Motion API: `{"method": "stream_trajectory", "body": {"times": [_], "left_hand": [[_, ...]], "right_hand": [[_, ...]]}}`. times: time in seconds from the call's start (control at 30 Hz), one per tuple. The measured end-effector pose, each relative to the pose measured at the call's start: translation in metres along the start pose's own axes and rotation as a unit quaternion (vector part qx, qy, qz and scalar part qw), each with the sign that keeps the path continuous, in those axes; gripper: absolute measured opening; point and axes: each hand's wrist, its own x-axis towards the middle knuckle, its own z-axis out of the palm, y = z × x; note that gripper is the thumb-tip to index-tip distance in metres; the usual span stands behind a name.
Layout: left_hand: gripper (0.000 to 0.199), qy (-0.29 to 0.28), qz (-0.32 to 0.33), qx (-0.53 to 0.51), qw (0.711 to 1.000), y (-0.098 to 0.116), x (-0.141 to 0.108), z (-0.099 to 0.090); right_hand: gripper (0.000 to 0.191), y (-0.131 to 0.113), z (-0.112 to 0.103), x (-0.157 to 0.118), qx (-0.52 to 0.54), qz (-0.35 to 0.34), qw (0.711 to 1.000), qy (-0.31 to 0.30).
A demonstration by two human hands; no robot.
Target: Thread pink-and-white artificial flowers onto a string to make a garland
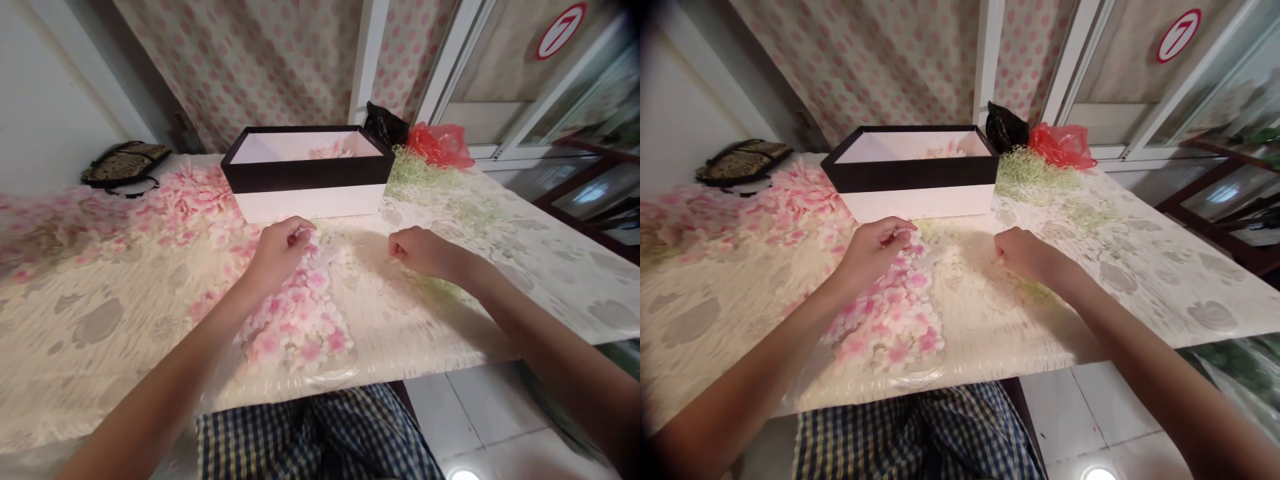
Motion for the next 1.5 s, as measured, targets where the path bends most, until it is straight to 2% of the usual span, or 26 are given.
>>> {"method": "stream_trajectory", "body": {"times": [0.13, 0.27, 0.4, 0.5, 0.6, 0.7, 0.77, 0.9, 1.0, 1.27, 1.4, 1.5], "left_hand": [[0.015, -0.004, 0.000, -0.004, 1.000, 0.000, 0.000, 0.000], [0.014, -0.005, -0.013, -0.026, 1.000, 0.000, 0.000, 0.001], [0.015, -0.013, -0.049, -0.068, 0.996, 0.001, 0.000, 0.001], [0.013, -0.025, -0.055, -0.097, 0.993, 0.004, 0.000, 0.000], [0.012, -0.043, -0.059, -0.165, 0.984, 0.009, -0.001, 0.000], [0.012, -0.072, -0.053, -0.214, 0.973, 0.012, -0.002, 0.000], [0.012, -0.080, -0.058, -0.218, 0.971, 0.013, -0.003, 0.001], [0.016, -0.068, -0.081, -0.205, 0.973, 0.014, -0.004, 0.001], [0.011, -0.067, -0.071, -0.189, 0.977, 0.015, -0.004, 0.001], [0.010, -0.067, -0.064, -0.171, 0.981, 0.018, -0.006, 0.002], [0.013, -0.069, -0.058, -0.181, 0.979, 0.018, -0.006, 0.004], [0.013, -0.071, -0.059, -0.183, 0.979, 0.018, -0.006, 0.005]], "right_hand": [[0.017, -0.001, 0.004, 0.000, -0.022, 0.005, 1.000, -0.007], [0.028, -0.003, -0.010, 0.008, -0.011, -0.003, 1.000, -0.005], [0.028, -0.021, -0.033, 0.021, 0.116, -0.048, 0.991, 0.053], [0.019, -0.043, -0.038, 0.029, 0.290, -0.075, 0.953, 0.043], [0.017, -0.058, -0.028, 0.033, 0.425, -0.088, 0.901, 0.021], [0.013, -0.060, -0.018, 0.032, 0.485, -0.107, 0.868, 0.009], [0.014, -0.058, -0.016, 0.031, 0.499, -0.128, 0.857, 0.012], [0.012, -0.055, -0.015, 0.027, 0.475, -0.134, 0.868, 0.046], [0.008, -0.059, -0.012, 0.026, 0.452, -0.120, 0.881, 0.064], [0.008, -0.069, -0.008, 0.021, 0.486, -0.132, 0.862, 0.061], [0.005, -0.070, -0.005, 0.020, 0.468, -0.144, 0.869, 0.066], [0.004, -0.073, 0.000, 0.020, 0.434, -0.158, 0.882, 0.095]]}}
